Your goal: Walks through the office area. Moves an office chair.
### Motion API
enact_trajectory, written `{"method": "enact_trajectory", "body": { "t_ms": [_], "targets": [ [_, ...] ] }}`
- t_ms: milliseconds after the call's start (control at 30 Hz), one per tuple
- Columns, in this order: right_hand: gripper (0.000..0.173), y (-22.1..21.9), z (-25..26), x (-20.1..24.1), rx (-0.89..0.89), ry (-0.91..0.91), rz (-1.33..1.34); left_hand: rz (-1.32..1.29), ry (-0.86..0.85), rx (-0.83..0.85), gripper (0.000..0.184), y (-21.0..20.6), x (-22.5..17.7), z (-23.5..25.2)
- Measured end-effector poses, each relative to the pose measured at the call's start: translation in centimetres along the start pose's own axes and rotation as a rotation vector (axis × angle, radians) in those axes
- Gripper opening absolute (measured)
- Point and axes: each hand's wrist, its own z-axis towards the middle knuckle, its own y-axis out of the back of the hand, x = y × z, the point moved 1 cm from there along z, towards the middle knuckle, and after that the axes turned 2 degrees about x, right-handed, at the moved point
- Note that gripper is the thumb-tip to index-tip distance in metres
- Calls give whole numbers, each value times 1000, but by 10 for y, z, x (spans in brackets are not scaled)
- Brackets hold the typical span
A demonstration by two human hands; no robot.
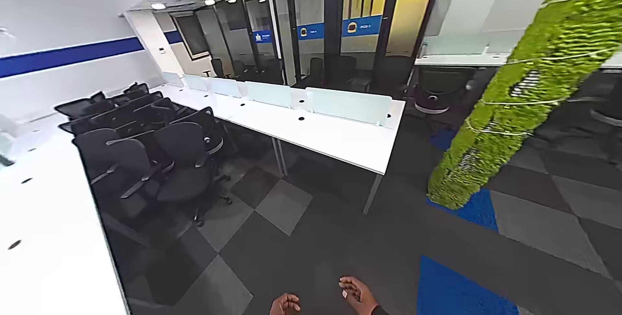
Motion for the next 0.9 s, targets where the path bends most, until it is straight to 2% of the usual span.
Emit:
{"method": "enact_trajectory", "body": {
  "t_ms": [67, 167, 400, 500, 600, 800, 900],
  "targets": [
    [40, 10, 36, 18, 75, -8, -45, -13, 1, -18, 47, 4, -14, 15],
    [39, 23, 95, 36, 156, 26, -104, -80, -27, -79, 42, 11, -15, 50],
    [36, -10, 228, 81, 339, 40, -170, -219, 42, -203, 38, 61, -16, 111],
    [34, -39, 293, 98, 445, 56, -212, -288, 77, -318, 28, 102, -11, 151],
    [35, -63, 353, 117, 519, 71, -226, -305, 74, -370, 29, 150, -10, 199],
    [32, -91, 469, 168, 465, 55, -206, -270, 0, -337, 39, 276, -67, 279],
    [32, -102, 517, 187, 408, 30, -164, -186, 32, -319, 41, 336, -90, 320]
  ]
}}
